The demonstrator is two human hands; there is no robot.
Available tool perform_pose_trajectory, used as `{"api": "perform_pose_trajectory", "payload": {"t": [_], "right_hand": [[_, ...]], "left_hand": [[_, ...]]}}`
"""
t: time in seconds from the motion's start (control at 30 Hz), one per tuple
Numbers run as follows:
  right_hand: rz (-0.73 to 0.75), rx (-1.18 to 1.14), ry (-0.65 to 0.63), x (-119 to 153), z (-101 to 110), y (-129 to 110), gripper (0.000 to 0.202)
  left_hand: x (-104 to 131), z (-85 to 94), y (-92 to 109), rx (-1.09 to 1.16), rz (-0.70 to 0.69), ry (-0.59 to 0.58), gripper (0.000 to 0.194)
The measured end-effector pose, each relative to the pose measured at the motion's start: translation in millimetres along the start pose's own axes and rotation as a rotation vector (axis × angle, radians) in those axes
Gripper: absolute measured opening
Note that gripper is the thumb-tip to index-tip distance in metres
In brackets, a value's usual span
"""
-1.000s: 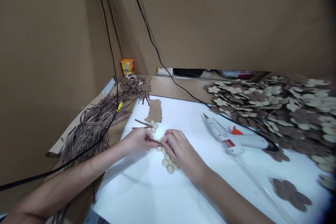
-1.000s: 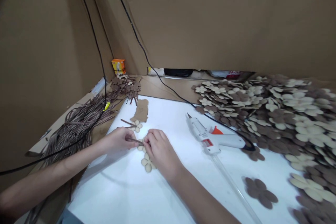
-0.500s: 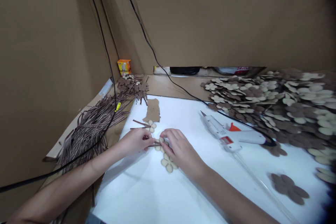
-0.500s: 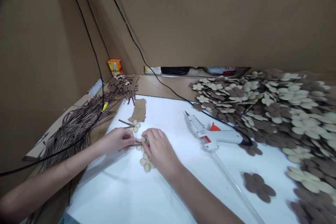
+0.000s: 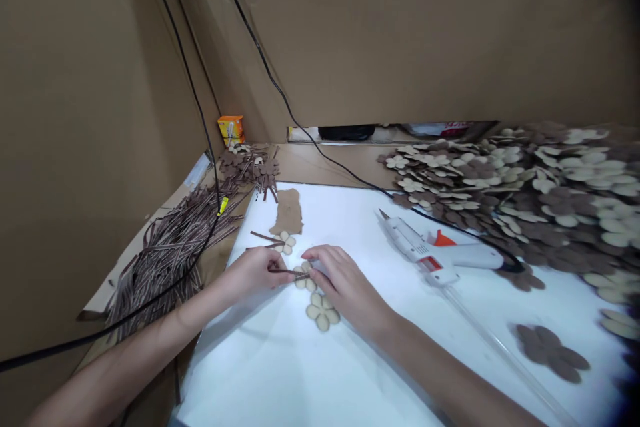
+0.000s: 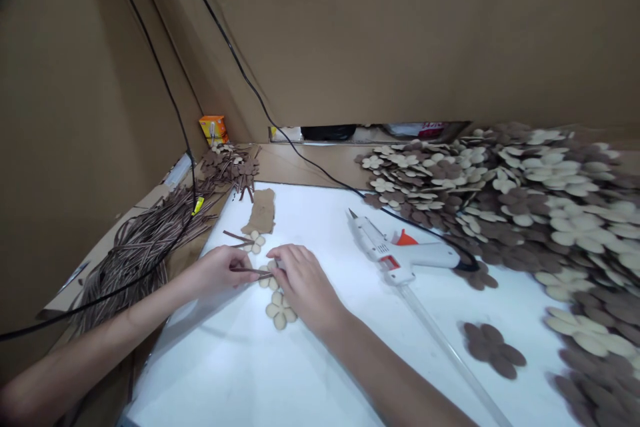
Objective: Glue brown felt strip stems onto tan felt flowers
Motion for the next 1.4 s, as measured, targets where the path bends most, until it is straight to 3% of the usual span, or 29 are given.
{"api": "perform_pose_trajectory", "payload": {"t": [0.17, 0.33, 0.43, 0.9, 1.4], "right_hand": [[0.063, -0.003, 0.036, 0.8, 12.6, -9.0, 0.022], [0.434, 0.194, 0.06, 16.7, 18.6, -34.2, 0.026], [0.544, 0.264, 0.046, 27.9, 13.9, -35.5, 0.03], [0.519, 0.261, -0.05, 28.8, 3.2, -26.7, 0.045], [0.582, 0.513, -0.128, 34.4, -18.1, -30.8, 0.043]], "left_hand": [[3.4, 4.9, 3.7, -0.018, -0.022, 0.05, 0.034], [7.5, 7.5, 7.0, -0.002, -0.035, 0.084, 0.03], [7.6, 7.4, 6.1, 0.008, -0.039, 0.097, 0.029], [7.4, 11.4, 9.4, 0.107, -0.078, 0.059, 0.034], [12.0, 18.6, 17.3, -0.164, -0.077, 0.173, 0.028]]}}
Point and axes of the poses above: each hand's wrist, its own x-axis away from the middle knuckle, its own z-axis out of the back of the hand, y = z × x, the point moved 10 cm from there along -x, towards the middle knuckle, and after that the axes turned 4 degrees about y, right-handed, at the moved point
